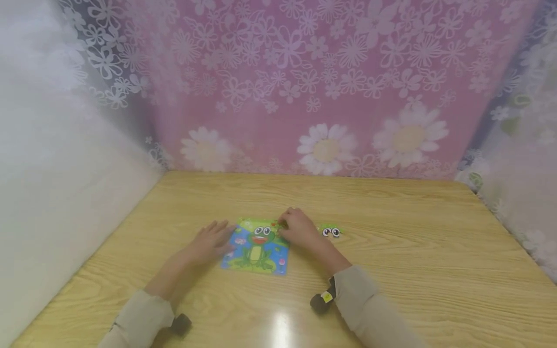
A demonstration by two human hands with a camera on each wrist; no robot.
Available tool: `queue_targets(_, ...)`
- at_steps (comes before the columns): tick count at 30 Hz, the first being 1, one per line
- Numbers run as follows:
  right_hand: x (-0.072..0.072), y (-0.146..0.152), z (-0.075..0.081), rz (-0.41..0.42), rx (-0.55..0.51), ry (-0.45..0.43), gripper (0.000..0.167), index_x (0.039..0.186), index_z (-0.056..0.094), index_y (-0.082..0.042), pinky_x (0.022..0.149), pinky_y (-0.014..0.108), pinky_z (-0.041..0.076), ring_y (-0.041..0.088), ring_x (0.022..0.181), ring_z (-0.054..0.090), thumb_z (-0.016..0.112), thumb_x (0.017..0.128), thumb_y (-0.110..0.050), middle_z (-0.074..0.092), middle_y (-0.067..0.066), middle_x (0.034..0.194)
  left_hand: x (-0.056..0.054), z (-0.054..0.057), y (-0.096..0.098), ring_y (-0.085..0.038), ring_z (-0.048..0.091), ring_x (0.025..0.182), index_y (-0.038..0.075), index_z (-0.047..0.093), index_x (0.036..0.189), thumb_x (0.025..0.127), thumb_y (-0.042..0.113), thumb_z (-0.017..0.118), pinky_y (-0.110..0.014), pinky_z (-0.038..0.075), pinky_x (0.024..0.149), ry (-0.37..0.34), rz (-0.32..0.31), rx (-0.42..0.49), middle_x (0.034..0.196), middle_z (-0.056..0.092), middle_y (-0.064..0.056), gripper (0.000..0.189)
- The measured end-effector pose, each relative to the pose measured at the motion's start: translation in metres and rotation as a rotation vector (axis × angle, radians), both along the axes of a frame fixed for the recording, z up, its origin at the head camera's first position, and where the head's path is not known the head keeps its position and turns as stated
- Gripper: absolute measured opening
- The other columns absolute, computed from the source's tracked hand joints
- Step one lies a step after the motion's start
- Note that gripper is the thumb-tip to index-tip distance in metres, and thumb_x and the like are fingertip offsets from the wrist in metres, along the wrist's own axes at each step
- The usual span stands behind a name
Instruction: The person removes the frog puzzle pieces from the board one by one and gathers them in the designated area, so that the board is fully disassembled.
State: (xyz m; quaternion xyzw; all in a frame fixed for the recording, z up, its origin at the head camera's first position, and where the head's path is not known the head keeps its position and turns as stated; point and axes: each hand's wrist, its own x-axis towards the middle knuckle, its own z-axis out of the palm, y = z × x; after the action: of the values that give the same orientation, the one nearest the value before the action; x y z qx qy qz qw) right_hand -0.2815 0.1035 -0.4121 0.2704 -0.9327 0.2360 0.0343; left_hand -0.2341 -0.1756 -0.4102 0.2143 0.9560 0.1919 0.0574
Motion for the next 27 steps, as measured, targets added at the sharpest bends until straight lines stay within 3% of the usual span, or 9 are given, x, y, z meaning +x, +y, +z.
queue_targets(5, 0.001, -0.006, -0.002, -0.050, 0.018, 0.031, 0.014, 0.094, 0.066, -0.006, 0.072, 0.031, 0.042, 0.019, 0.083, 0.044, 0.063, 0.082, -0.013, 0.052, 0.001, 0.090, -0.001, 0.000, 0.000, -0.042, 0.008, 0.134, 0.013, 0.032, 0.144, 0.091, 0.041, 0.054, -0.061, 0.005, 0.102, -0.004, -0.001, 0.006, 0.148, 0.019, -0.019, 0.064)
queue_targets(15, -0.001, -0.008, -0.008, -0.065, -0.005, 0.067, 0.013, 0.093, 0.063, -0.008, 0.074, 0.031, 0.041, 0.019, 0.085, 0.043, 0.062, 0.081, -0.013, 0.050, 0.001, 0.089, -0.001, -0.002, -0.001, -0.042, 0.009, 0.134, 0.014, 0.033, 0.144, 0.091, 0.043, 0.054, -0.061, 0.006, 0.102, 0.006, 0.008, -0.007, 0.148, 0.020, -0.018, 0.064)
queue_targets(27, -0.003, -0.004, -0.011, -0.051, -0.063, 0.022, 0.015, 0.096, 0.062, -0.008, 0.077, 0.033, 0.041, 0.019, 0.088, 0.043, 0.062, 0.082, -0.014, 0.053, 0.000, 0.095, 0.001, 0.000, 0.001, -0.044, 0.009, 0.133, 0.013, 0.033, 0.144, 0.092, 0.041, 0.054, -0.062, 0.006, 0.101, 0.002, 0.001, -0.002, 0.147, 0.020, -0.020, 0.063)
